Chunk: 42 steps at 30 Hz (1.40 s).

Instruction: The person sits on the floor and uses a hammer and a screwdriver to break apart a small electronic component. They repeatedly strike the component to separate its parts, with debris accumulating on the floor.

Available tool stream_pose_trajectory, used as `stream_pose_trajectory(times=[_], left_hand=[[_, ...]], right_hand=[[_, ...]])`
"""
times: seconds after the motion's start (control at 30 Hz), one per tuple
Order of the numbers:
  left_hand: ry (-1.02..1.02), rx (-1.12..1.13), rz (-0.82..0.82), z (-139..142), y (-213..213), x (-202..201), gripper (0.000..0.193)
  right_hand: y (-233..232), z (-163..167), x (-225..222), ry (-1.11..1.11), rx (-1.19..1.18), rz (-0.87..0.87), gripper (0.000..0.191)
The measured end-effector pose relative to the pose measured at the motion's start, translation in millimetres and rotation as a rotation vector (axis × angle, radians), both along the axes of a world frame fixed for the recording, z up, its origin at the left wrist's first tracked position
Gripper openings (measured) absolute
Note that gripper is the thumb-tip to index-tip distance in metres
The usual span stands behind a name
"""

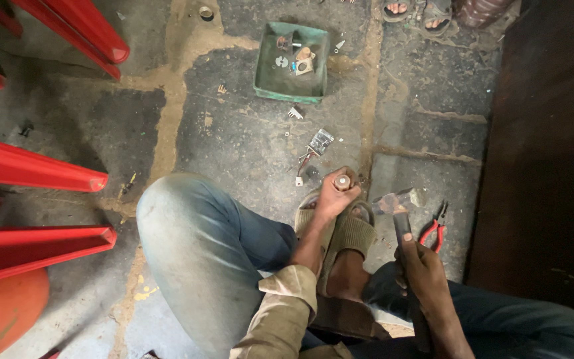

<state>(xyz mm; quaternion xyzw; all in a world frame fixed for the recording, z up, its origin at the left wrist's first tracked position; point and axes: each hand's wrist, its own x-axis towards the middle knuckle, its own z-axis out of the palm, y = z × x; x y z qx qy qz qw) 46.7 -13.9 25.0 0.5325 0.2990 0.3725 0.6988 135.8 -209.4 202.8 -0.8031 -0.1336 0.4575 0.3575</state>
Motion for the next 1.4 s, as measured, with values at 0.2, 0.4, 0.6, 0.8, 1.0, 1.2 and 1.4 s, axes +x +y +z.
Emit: stream_pose_trajectory(times=[0.2,0.4,0.6,0.8,1.0,1.2,1.4], left_hand=[[-0.004,0.019,0.012,-2,0,0,0.015],[-0.008,-0.002,0.022,1,-3,2,0.014],[0.038,-0.315,-0.096,-7,-15,10,0.012],[-0.120,0.020,-0.052,-27,-15,30,0.017],[-0.085,-0.024,-0.070,-29,-24,45,0.016],[-0.132,-0.138,-0.125,-28,-29,51,0.023],[-0.138,-0.054,0.012,-18,-11,42,0.016]], right_hand=[[-5,-5,3,0.038,0.022,-0.024,0.054],[0,-2,0,0.035,0.017,0.001,0.056],[10,28,-7,-0.301,-0.013,0.161,0.049],[39,87,-6,-0.247,0.238,0.191,0.044],[34,161,28,-0.515,0.756,0.051,0.032],[33,81,16,-0.833,-0.038,0.398,0.039],[1,74,26,-0.477,0.028,0.111,0.051]])
